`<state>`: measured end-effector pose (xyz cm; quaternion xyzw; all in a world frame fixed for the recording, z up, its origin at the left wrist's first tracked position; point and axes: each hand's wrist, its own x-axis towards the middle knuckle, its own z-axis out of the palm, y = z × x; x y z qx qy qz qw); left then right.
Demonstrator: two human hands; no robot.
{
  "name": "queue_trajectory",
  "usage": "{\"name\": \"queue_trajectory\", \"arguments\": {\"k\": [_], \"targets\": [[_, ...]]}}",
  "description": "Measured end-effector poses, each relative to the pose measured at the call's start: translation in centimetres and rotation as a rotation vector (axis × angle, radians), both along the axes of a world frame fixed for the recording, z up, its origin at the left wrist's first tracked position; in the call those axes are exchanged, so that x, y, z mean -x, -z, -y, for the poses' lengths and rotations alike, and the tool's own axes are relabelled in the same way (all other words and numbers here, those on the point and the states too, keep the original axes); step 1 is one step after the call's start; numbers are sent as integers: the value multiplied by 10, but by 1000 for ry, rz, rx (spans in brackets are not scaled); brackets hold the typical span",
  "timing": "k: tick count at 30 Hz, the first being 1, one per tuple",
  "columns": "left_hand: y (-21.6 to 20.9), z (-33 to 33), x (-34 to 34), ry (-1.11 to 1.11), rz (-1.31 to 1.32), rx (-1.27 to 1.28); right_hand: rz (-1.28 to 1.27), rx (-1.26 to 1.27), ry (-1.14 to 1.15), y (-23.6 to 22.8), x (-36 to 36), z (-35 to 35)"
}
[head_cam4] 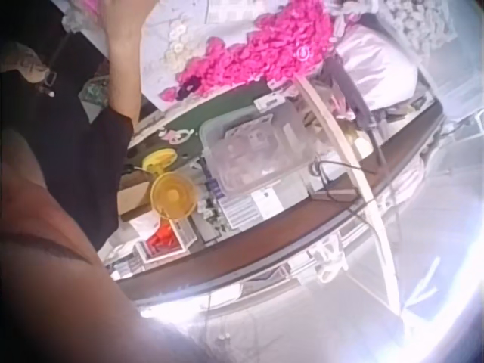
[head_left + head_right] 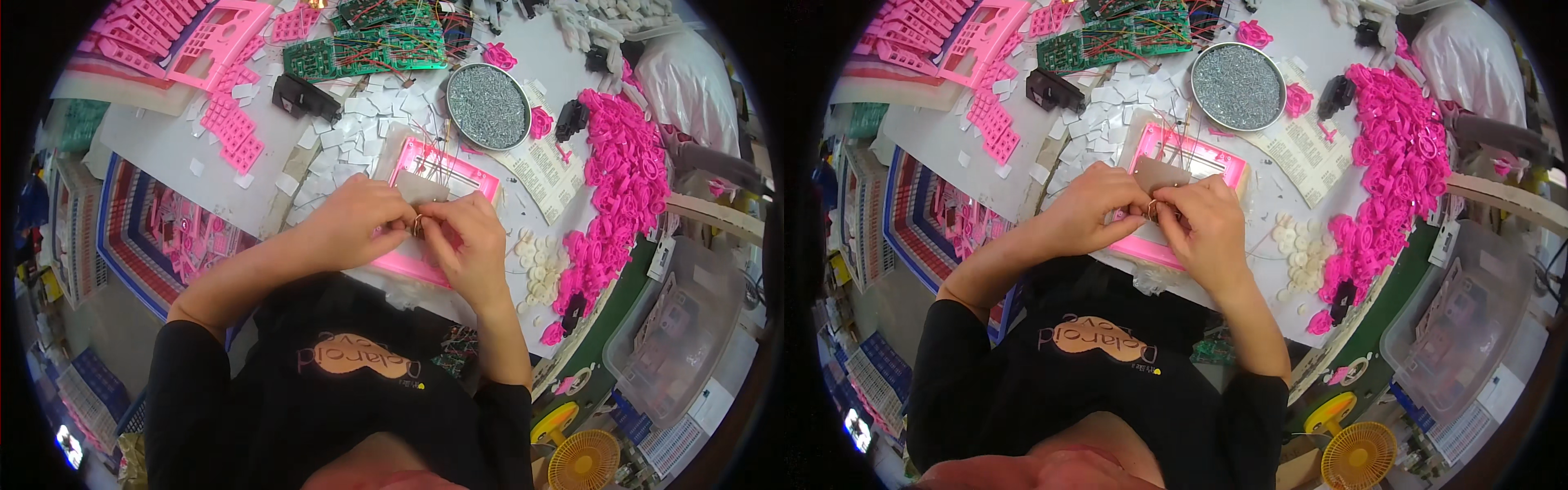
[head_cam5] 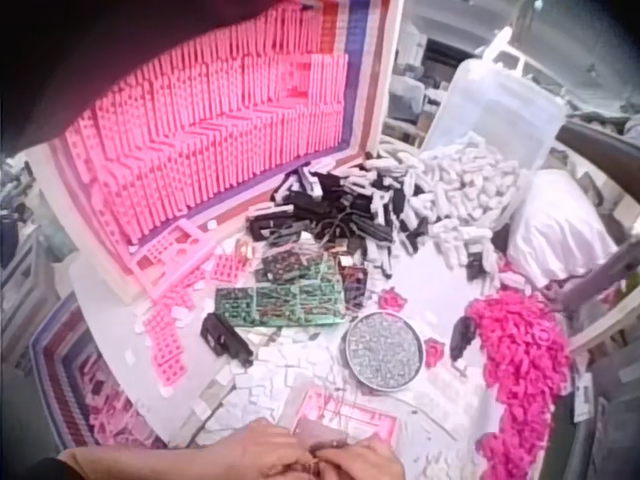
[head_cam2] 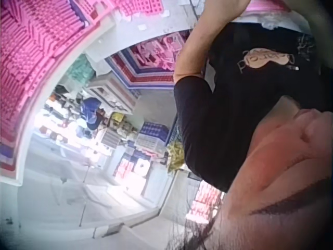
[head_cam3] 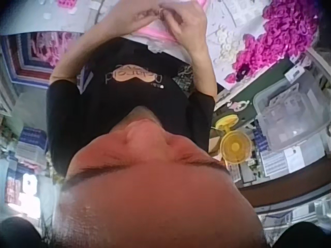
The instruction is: Assembling a pink toy house by gluing components like windows and electronic boards.
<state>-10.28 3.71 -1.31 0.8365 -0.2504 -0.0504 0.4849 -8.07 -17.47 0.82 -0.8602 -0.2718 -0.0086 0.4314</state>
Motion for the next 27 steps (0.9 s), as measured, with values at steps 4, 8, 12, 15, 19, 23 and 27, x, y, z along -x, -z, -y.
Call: {"name": "queue_trajectory", "arguments": {"k": [4,8,12,15,19,23,27], "targets": [[-1,4,1,-41,6,-9,1,0,27,1,3,0],[-4,6,1,-47,-1,-16,14,17,45,1,6,0],[-6,9,5,-84,2,-23,28,31,71,0,10,0],[-6,9,6,-124,1,-48,25,33,74,-2,12,-1],[-5,9,3,-96,24,-106,11,41,82,-1,12,-1],[-1,7,4,-95,131,-158,8,45,66,0,11,-1],[0,8,7,-103,120,-102,-36,23,55,1,10,0]]}}
